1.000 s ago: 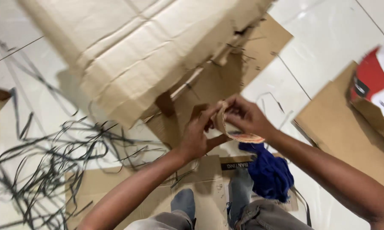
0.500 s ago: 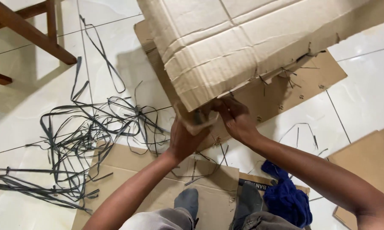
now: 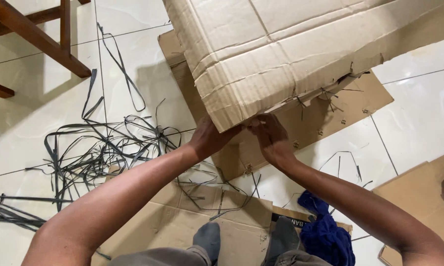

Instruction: The person wraps a wooden chair in cardboard by hand, securing the cardboard with plastic ties. They thread the ties through holes in the cardboard and around the chair legs, pulling them tight and tucking the ends.

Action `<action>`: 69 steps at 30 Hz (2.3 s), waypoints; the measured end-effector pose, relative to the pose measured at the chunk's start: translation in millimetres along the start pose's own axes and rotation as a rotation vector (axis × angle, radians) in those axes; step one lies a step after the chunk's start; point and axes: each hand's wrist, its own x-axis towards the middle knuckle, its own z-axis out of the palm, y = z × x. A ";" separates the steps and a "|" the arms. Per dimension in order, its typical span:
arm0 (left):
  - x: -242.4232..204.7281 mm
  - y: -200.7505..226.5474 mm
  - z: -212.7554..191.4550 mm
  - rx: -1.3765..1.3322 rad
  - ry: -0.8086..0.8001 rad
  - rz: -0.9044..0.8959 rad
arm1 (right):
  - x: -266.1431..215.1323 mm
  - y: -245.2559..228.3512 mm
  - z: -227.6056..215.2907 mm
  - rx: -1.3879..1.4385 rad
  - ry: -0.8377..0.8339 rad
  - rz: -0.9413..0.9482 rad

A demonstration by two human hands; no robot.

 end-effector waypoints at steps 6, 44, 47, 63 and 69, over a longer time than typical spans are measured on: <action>18.9 -17.7 13.1 0.561 -0.228 0.345 | 1.6 -4.6 -4.5 -0.138 -0.081 0.023; 12.9 -1.8 6.6 -0.043 0.073 0.517 | 120.2 -201.6 -56.5 -0.610 -0.628 -0.876; 12.3 -2.3 5.0 -0.085 0.052 0.519 | 111.4 -165.7 -57.3 -0.401 -0.249 -0.983; 4.3 20.9 7.5 -0.134 0.020 0.172 | 6.7 4.4 -25.6 -0.330 -0.351 0.036; 1.0 19.0 6.6 -0.142 0.016 0.163 | 25.8 -12.8 -6.4 -0.233 -0.136 0.556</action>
